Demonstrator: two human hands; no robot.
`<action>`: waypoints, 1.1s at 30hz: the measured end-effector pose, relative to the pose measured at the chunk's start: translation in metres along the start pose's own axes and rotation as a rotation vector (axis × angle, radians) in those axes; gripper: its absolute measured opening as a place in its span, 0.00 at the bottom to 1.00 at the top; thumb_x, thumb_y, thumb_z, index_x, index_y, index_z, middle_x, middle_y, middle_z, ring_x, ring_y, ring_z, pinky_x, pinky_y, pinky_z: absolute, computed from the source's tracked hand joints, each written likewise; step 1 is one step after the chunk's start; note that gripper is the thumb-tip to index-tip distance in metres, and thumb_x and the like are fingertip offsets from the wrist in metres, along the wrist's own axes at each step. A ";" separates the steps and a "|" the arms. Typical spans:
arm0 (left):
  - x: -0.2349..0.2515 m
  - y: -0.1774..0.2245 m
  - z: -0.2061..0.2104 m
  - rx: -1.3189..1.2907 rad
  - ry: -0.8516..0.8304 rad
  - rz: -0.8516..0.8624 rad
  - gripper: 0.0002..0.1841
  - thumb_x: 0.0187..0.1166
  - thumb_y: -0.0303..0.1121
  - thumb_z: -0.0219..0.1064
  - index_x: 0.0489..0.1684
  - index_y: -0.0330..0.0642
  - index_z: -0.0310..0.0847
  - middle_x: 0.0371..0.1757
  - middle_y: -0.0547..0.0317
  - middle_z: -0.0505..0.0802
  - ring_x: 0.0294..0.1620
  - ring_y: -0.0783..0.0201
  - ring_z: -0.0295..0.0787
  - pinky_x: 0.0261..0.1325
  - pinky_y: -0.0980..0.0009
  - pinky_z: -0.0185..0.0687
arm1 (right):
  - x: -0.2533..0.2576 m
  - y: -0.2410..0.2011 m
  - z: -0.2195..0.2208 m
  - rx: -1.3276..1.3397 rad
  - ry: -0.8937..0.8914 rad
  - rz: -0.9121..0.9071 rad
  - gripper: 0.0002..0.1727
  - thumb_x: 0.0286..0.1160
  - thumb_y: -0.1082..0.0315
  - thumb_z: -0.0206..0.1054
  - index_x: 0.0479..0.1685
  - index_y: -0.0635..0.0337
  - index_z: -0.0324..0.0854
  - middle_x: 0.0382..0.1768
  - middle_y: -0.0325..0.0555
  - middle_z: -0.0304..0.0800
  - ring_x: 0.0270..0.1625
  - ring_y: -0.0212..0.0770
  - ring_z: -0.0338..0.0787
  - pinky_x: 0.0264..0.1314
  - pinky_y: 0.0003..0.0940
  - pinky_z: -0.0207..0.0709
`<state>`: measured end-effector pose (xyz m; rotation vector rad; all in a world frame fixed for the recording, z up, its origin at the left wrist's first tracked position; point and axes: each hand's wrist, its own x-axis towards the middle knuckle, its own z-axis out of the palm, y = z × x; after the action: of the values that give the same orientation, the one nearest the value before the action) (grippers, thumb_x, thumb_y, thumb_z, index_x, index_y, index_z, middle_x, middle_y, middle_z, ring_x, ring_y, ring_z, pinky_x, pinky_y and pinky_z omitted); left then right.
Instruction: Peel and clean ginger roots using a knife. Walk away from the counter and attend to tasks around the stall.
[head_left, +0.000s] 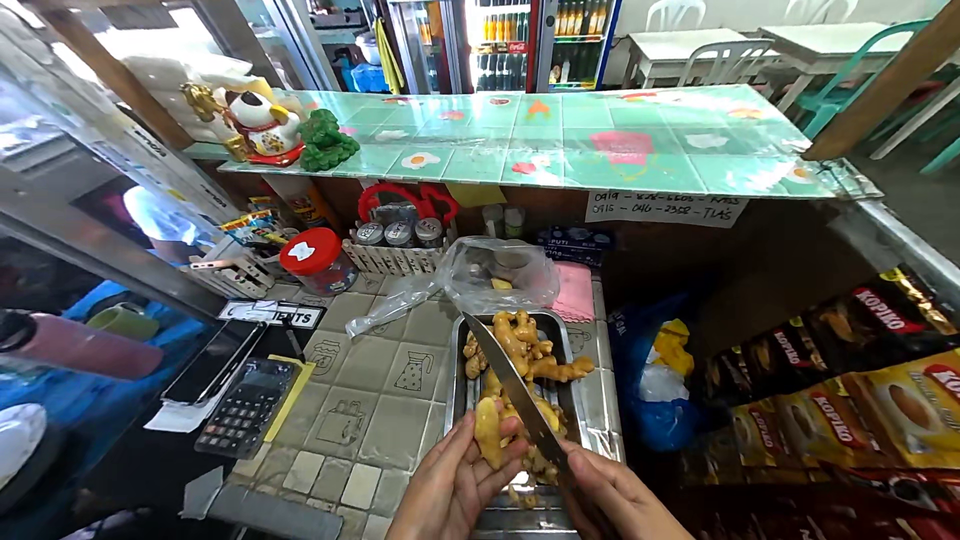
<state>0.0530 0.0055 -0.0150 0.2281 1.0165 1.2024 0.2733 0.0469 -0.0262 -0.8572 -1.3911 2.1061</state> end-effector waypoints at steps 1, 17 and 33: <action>0.000 0.002 0.001 -0.006 0.001 -0.005 0.26 0.97 0.44 0.35 0.77 0.35 0.68 0.62 0.40 0.91 0.58 0.48 0.93 0.66 0.56 0.87 | 0.000 0.000 0.000 -0.024 0.009 0.002 0.27 0.95 0.52 0.44 0.80 0.57 0.73 0.19 0.31 0.70 0.16 0.26 0.65 0.17 0.23 0.61; -0.001 0.005 0.013 0.118 0.064 0.074 0.25 0.96 0.47 0.37 0.70 0.37 0.70 0.47 0.56 0.92 0.47 0.67 0.92 0.54 0.68 0.89 | -0.006 -0.008 0.028 -0.868 0.114 -0.355 0.37 0.78 0.44 0.69 0.85 0.49 0.73 0.47 0.50 0.97 0.34 0.46 0.93 0.39 0.54 0.86; -0.011 0.005 0.018 0.078 0.005 0.125 0.20 0.95 0.44 0.42 0.67 0.36 0.67 0.49 0.54 0.91 0.51 0.65 0.92 0.59 0.63 0.88 | -0.002 -0.011 0.021 -0.729 0.044 -0.327 0.40 0.80 0.45 0.68 0.91 0.49 0.64 0.24 0.46 0.83 0.21 0.42 0.77 0.27 0.45 0.76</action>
<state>0.0636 0.0048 0.0042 0.3538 1.0668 1.2774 0.2606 0.0364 -0.0095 -0.8413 -2.1468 1.3226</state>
